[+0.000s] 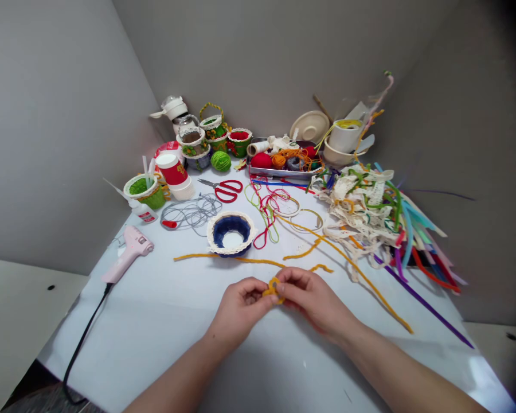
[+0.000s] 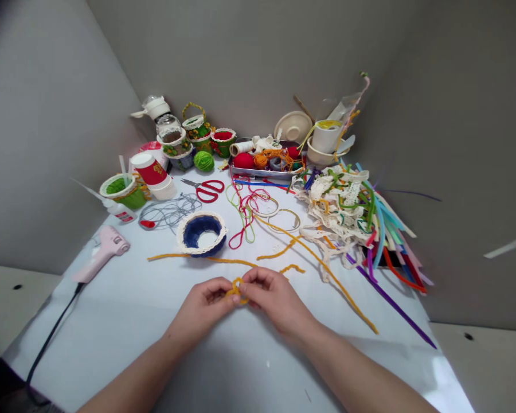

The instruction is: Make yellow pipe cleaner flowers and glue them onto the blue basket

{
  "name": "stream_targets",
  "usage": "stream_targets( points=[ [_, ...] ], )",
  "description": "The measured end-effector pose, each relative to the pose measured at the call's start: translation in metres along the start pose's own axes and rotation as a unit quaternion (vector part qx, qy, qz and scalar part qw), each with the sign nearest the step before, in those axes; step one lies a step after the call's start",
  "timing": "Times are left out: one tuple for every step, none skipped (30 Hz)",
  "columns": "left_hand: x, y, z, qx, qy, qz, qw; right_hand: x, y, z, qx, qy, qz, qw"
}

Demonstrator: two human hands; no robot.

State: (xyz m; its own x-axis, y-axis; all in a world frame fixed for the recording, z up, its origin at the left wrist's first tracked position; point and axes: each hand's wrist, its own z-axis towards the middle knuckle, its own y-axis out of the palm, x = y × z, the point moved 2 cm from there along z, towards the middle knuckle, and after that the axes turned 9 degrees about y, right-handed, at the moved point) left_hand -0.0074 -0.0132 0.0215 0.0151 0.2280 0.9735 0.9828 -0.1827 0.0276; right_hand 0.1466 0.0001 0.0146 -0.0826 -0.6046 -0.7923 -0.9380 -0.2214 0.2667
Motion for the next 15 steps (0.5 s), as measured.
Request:
stream_targets(
  points=[
    [-0.0008,-0.0007,0.0001,-0.001,0.016,0.003,1.000,0.0008,0.0012,0.0001,-0.010,0.010,0.030,0.999],
    [-0.0016,-0.0013,0.0002,-0.003,0.029,0.006,1.000,0.0011,0.0020,0.0001,-0.024,0.017,0.053,0.998],
    [-0.0022,-0.0018,0.0003,-0.006,0.038,0.008,0.999,0.0013,0.0023,0.0001,-0.040,0.025,0.070,0.996],
    [-0.0027,-0.0022,0.0004,-0.013,0.042,0.009,0.999,0.0012,0.0022,-0.0001,-0.058,0.035,0.083,0.994],
    [-0.0030,-0.0024,0.0005,-0.025,0.043,0.006,0.999,0.0010,0.0018,-0.0002,-0.079,0.047,0.093,0.991],
    [-0.0031,-0.0024,0.0005,-0.041,0.041,0.001,0.998,0.0009,0.0011,-0.0004,-0.103,0.062,0.101,0.988],
    [-0.0031,-0.0023,0.0003,-0.060,0.038,-0.006,0.997,0.0007,0.0003,-0.0006,-0.127,0.078,0.107,0.983],
    [-0.0029,-0.0024,0.0000,-0.079,0.035,-0.014,0.996,0.0007,-0.0005,-0.0009,-0.152,0.095,0.112,0.978],
    [-0.0025,-0.0027,-0.0004,-0.097,0.033,-0.023,0.994,0.0008,-0.0014,-0.0012,-0.174,0.113,0.115,0.971],
    [-0.0021,-0.0032,-0.0009,-0.112,0.031,-0.033,0.993,0.0011,-0.0023,-0.0015,-0.194,0.130,0.118,0.965],
    [-0.0015,-0.0039,-0.0014,-0.124,0.029,-0.044,0.991,0.0014,-0.0031,-0.0019,-0.209,0.144,0.121,0.960],
    [-0.0007,-0.0046,-0.0020,-0.134,0.028,-0.053,0.989,0.0019,-0.0038,-0.0022,-0.222,0.156,0.123,0.955],
    [0.0002,-0.0053,-0.0027,-0.144,0.027,-0.059,0.987,0.0025,-0.0043,-0.0025,-0.235,0.165,0.126,0.950],
    [0.0011,-0.0058,-0.0033,-0.155,0.025,-0.062,0.986,0.0032,-0.0046,-0.0029,-0.248,0.171,0.127,0.945],
    [0.0021,-0.0062,-0.0039,-0.165,0.021,-0.063,0.984,0.0039,-0.0047,-0.0031,-0.259,0.176,0.128,0.941]
  ],
)
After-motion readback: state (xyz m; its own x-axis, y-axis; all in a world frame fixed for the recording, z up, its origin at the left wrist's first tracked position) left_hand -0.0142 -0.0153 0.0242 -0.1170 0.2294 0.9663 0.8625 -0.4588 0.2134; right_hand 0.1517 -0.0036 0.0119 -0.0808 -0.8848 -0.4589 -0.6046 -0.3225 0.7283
